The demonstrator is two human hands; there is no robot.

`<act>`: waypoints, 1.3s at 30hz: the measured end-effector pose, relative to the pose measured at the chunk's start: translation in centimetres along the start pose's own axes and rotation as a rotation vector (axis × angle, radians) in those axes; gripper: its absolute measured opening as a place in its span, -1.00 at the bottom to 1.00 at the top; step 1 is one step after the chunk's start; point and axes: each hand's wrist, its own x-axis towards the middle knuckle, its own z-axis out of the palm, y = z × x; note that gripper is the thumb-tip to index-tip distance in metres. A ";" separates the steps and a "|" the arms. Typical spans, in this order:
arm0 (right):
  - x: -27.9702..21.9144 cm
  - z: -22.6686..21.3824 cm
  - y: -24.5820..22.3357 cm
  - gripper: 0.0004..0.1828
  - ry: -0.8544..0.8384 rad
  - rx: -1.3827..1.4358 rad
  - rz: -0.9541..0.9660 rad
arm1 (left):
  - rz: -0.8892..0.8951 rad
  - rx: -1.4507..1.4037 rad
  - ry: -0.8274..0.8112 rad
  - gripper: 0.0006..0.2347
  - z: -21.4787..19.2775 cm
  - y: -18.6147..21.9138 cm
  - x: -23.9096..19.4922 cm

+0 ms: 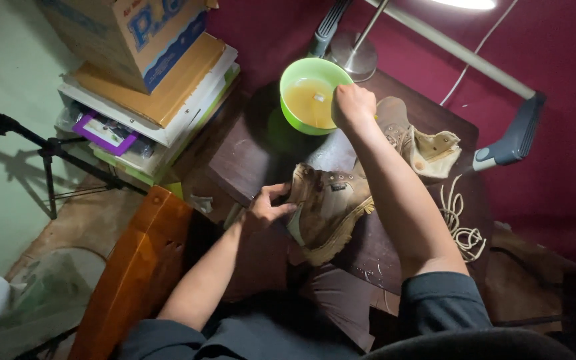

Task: The person cleans a brown hiking boot by scrubbing it with a toothbrush dipped in a liquid solution from a green bowl. They repeatedly dip the brush into the bowl and scrub various parts of the boot, including the toe, sides, and laces.

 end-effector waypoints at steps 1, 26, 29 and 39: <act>-0.6 -0.8 -0.5 -0.88 0.030 -0.028 -0.016 | 0.024 -0.005 -0.017 -0.51 -0.5 -2.4 0.6; -2.5 -0.8 -1.5 -0.75 0.045 0.066 0.050 | 0.203 -0.063 -0.119 -0.59 -0.2 1.8 -0.6; -2.3 -0.6 -1.1 -0.78 0.081 0.082 0.053 | 0.217 -0.079 -0.119 -0.57 -0.1 2.4 -1.0; -2.0 0.0 0.0 -0.86 0.093 0.103 0.073 | 0.247 -0.117 -0.125 -0.57 0.0 2.4 -1.2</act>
